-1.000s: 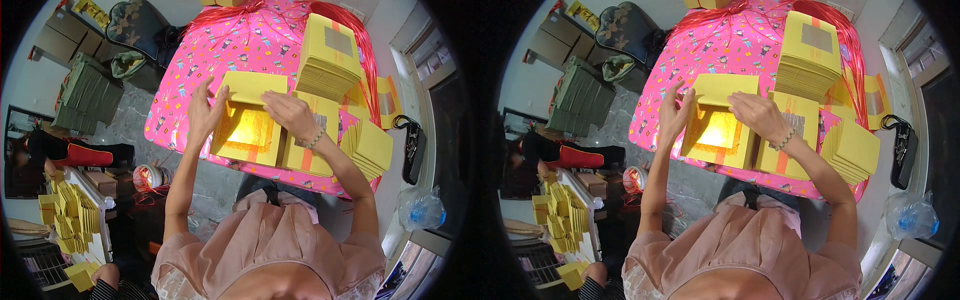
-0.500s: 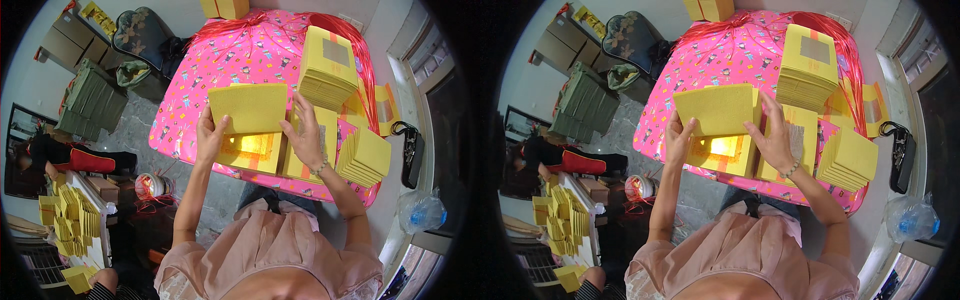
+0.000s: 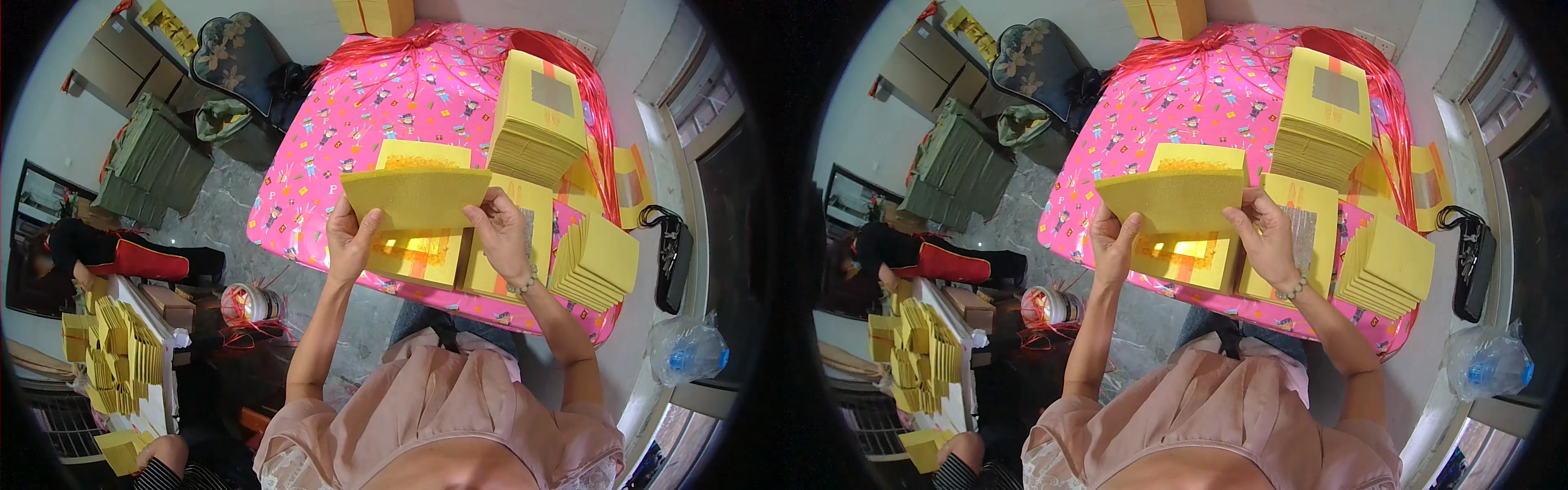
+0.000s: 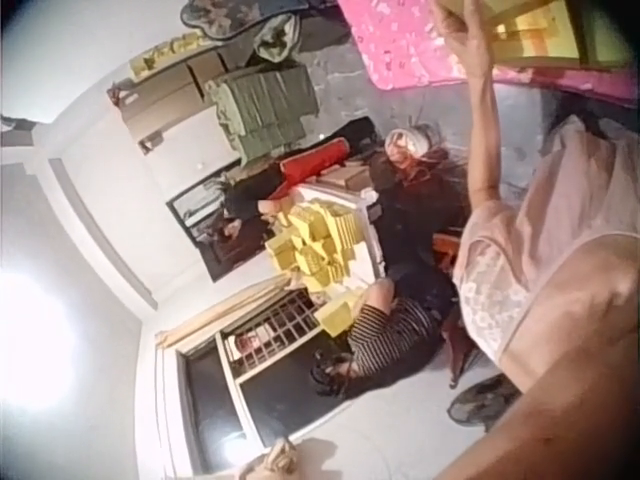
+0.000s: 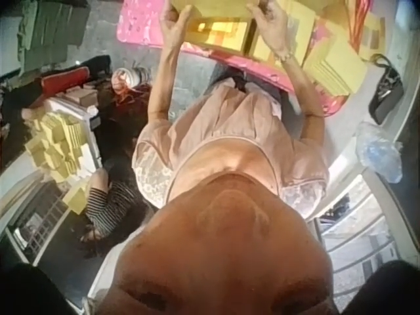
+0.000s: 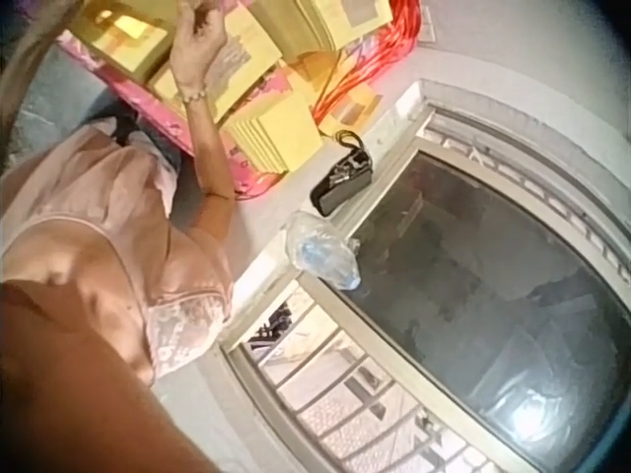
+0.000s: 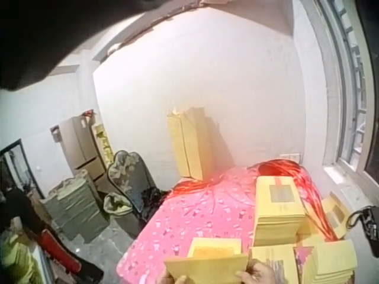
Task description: Sorting and stacking bundles of yellow joss paper on a table.
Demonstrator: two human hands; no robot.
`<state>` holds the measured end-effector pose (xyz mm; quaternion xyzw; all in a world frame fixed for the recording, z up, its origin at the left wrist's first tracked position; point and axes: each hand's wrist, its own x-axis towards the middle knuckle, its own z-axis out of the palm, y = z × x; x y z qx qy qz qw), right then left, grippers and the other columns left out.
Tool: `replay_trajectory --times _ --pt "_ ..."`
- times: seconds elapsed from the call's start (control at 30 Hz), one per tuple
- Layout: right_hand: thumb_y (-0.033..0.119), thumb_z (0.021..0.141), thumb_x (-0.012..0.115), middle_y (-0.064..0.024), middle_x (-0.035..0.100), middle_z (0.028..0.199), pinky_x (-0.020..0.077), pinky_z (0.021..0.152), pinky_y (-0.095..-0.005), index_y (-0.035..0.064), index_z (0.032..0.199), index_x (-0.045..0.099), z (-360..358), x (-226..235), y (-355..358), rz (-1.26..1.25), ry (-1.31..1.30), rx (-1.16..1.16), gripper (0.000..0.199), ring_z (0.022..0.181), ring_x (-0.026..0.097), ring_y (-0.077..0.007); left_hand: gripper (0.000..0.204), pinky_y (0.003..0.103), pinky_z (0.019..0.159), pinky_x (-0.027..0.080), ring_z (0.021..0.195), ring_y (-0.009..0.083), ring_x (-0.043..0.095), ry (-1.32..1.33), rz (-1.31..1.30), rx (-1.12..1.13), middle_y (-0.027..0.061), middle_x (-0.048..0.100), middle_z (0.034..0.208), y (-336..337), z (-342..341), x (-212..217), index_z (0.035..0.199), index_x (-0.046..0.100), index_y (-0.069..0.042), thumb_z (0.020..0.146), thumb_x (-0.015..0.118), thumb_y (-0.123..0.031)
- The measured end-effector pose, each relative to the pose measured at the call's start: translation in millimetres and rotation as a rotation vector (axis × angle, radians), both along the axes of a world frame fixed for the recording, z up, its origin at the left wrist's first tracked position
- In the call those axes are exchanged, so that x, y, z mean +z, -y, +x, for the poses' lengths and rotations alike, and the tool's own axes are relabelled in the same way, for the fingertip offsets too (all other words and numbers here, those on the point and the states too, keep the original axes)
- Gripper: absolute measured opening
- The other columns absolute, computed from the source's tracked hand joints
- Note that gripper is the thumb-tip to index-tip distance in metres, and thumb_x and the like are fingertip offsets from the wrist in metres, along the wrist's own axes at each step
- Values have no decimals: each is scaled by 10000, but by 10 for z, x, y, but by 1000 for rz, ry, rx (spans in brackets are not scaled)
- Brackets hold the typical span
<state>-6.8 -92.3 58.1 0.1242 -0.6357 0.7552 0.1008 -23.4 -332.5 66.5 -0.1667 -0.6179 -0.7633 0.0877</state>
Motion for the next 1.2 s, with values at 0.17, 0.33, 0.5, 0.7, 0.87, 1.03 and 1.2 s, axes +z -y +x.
replay_trajectory --times 0.17,0.33,0.5,0.7,0.87,1.03,1.2 --pt "39 951 644 -22 677 994 498 841 -259 16 1081 627 54 9 -15 52 -52 -60 133 934 621 -85 270 302 949 462 1083 154 596 -55 16 -32 73 634 1149 33 20 -92 1211 588 3 943 618 21" --pt "-63 901 628 -45 701 1013 511 846 -264 41 1073 656 46 20 -59 269 -164 -155 203 948 661 -131 136 299 919 471 998 162 609 -180 -48 9 81 632 1036 8 -28 -81 1067 637 -10 935 628 22" --pt "-206 805 557 -95 712 1079 529 885 -302 48 1079 664 22 24 -82 288 -369 -142 389 1039 691 -230 73 330 918 492 995 189 618 -269 -84 15 102 631 1018 -3 -50 -66 1012 647 -4 940 642 -15" --pt "-175 823 572 -94 709 1060 531 870 -304 39 1075 663 52 38 -109 330 -401 -143 343 1003 692 -222 57 332 929 492 1009 200 623 -302 -56 6 107 641 1029 22 -37 -100 995 644 -6 941 645 -26" --pt "-48 899 633 -47 687 994 505 783 -256 30 1064 647 69 97 -109 311 -46 -101 183 880 630 -101 290 311 944 494 1060 179 632 33 -43 88 106 657 1127 -31 38 62 1200 581 16 917 644 24" --pt "58 957 644 -37 647 1000 475 799 -223 -2 1089 575 -82 265 129 -44 79 15 160 912 581 -59 529 281 842 553 1040 160 649 317 209 40 95 646 1156 8 40 177 1360 460 -2 897 713 -46" --pt "91 955 662 -46 650 1000 488 831 -243 7 1093 574 -115 411 418 -108 141 150 184 954 602 -85 570 311 825 582 1010 185 674 302 260 109 115 653 1163 224 31 184 1372 414 -10 894 723 -47"
